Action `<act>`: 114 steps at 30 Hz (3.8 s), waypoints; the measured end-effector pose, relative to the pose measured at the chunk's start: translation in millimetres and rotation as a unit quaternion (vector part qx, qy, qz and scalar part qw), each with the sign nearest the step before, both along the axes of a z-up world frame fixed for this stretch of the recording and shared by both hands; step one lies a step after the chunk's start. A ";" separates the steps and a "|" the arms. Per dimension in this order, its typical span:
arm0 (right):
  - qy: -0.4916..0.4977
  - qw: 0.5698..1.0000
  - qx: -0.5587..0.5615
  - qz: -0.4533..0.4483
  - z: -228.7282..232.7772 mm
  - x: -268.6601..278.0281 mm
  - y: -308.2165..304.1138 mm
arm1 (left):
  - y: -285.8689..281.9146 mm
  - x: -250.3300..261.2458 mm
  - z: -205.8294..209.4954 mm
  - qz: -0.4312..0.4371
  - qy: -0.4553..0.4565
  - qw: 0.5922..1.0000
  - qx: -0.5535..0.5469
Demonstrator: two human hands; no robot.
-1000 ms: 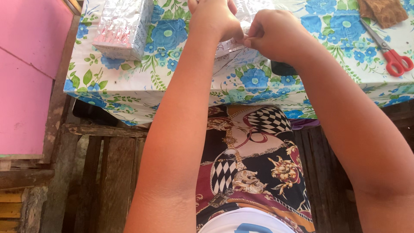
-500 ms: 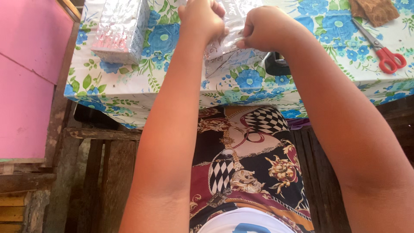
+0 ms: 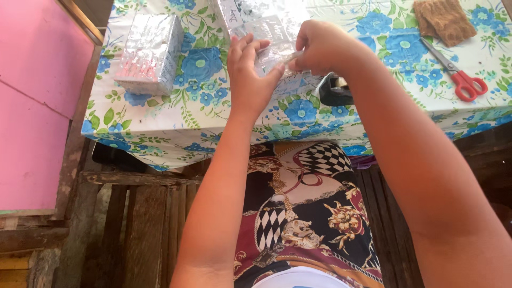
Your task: The person wraps a rectangular box with silver patterned wrapping paper on a floral tablecloth. They fold the paper edges, smooth the surface, and secure the seams with clear tape using a tape dispenser. A second wrapped box is visible nearby.
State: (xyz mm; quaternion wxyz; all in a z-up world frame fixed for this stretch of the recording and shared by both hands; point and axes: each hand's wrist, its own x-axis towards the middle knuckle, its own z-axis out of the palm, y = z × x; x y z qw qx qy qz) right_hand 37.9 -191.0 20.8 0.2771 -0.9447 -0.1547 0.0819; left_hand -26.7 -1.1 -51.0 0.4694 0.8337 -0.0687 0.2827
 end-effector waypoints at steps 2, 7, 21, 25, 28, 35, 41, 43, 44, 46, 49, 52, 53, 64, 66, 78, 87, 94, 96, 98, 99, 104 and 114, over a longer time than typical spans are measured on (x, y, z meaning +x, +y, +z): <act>-0.202 0.977 -0.006 0.067 -8.1 -10.3 -1.2 | -1.6 0.7 1.8 0.000 -0.003 1.000 -0.012; -0.297 0.946 -0.122 -0.042 -28.8 -57.9 -3.3 | -2.7 -6.5 -1.0 -0.005 -0.030 0.999 -0.033; -0.404 0.902 0.153 0.000 -106.1 -121.1 -3.7 | 27.8 -60.0 -20.0 0.087 -0.168 0.963 0.191; -0.366 0.895 0.252 -0.034 -116.4 -100.9 1.9 | 38.1 -32.4 -27.0 0.044 -0.174 0.974 0.138; -0.357 0.889 0.269 -0.097 -123.5 -91.1 14.7 | 41.3 -25.1 -34.0 0.007 -0.145 0.986 0.086; -0.265 0.908 0.283 -0.158 -128.8 -87.8 15.2 | 49.5 -16.0 -36.2 -0.043 -0.059 0.997 0.003; -0.264 0.912 0.261 -0.176 -122.5 -88.1 15.3 | 47.4 -19.8 -40.1 -0.027 -0.014 0.999 -0.014; -0.232 0.903 0.291 -0.212 -119.9 -89.3 17.2 | 47.0 -19.7 -42.5 -0.023 -0.031 0.999 -0.026; -0.217 0.896 0.315 -0.227 -118.4 -89.6 19.2 | 47.0 -20.2 -43.8 -0.020 -0.027 0.998 -0.051; -0.186 0.876 0.362 -0.259 -114.6 -89.5 23.4 | 47.3 -19.7 -45.6 -0.016 -0.019 0.995 -0.102; -0.169 0.831 0.460 -0.262 -109.5 -82.4 26.6 | 50.3 -17.3 -46.9 0.003 -0.022 0.994 -0.111; -0.281 0.901 0.270 -0.193 -106.1 -80.7 20.0 | 50.8 -16.6 -46.7 0.027 -0.014 0.993 -0.118; -0.267 0.902 0.290 -0.178 -107.1 -81.2 19.0 | 51.2 -18.4 -46.3 0.032 -0.004 0.993 -0.117; -0.088 0.886 0.419 -0.180 -139.5 -97.9 -13.7 | 58.5 -49.7 -54.2 -0.076 0.004 0.976 -0.202; -0.081 0.873 0.457 -0.147 -141.2 -107.7 -15.9 | 58.1 -59.8 -56.1 -0.079 0.008 0.975 -0.205; -0.083 0.846 0.515 -0.113 -167.3 -110.4 -19.6 | 62.2 -60.5 -62.9 -0.089 0.048 0.963 -0.250; -0.135 0.887 0.433 -0.079 -161.1 -102.7 -21.3 | 60.9 -60.1 -74.4 -0.129 0.005 0.965 -0.229; -0.203 0.926 0.265 -0.177 -121.2 -109.3 -0.8 | 44.6 -64.7 -58.2 -0.053 0.025 0.986 -0.154; -0.144 0.922 0.302 -0.195 -117.2 -110.7 2.4 | 45.4 -63.0 -55.2 -0.052 0.044 0.983 -0.170; -0.121 0.922 0.310 -0.195 -114.8 -110.8 0.9 | 45.7 -63.1 -52.7 -0.057 0.047 0.981 -0.179; -0.127 0.926 0.301 -0.187 -114.5 -110.9 -0.1 | 46.3 -64.2 -51.3 -0.061 0.042 0.981 -0.180; -0.087 0.896 0.400 -0.171 -112.8 -121.6 -25.5 | 33.9 -94.0 -51.2 0.051 -0.146 0.987 -0.049; -0.124 0.890 0.349 -0.266 -80.3 -72.3 -159.5 | -78.9 -121.9 -43.3 -0.138 -0.116 0.976 0.126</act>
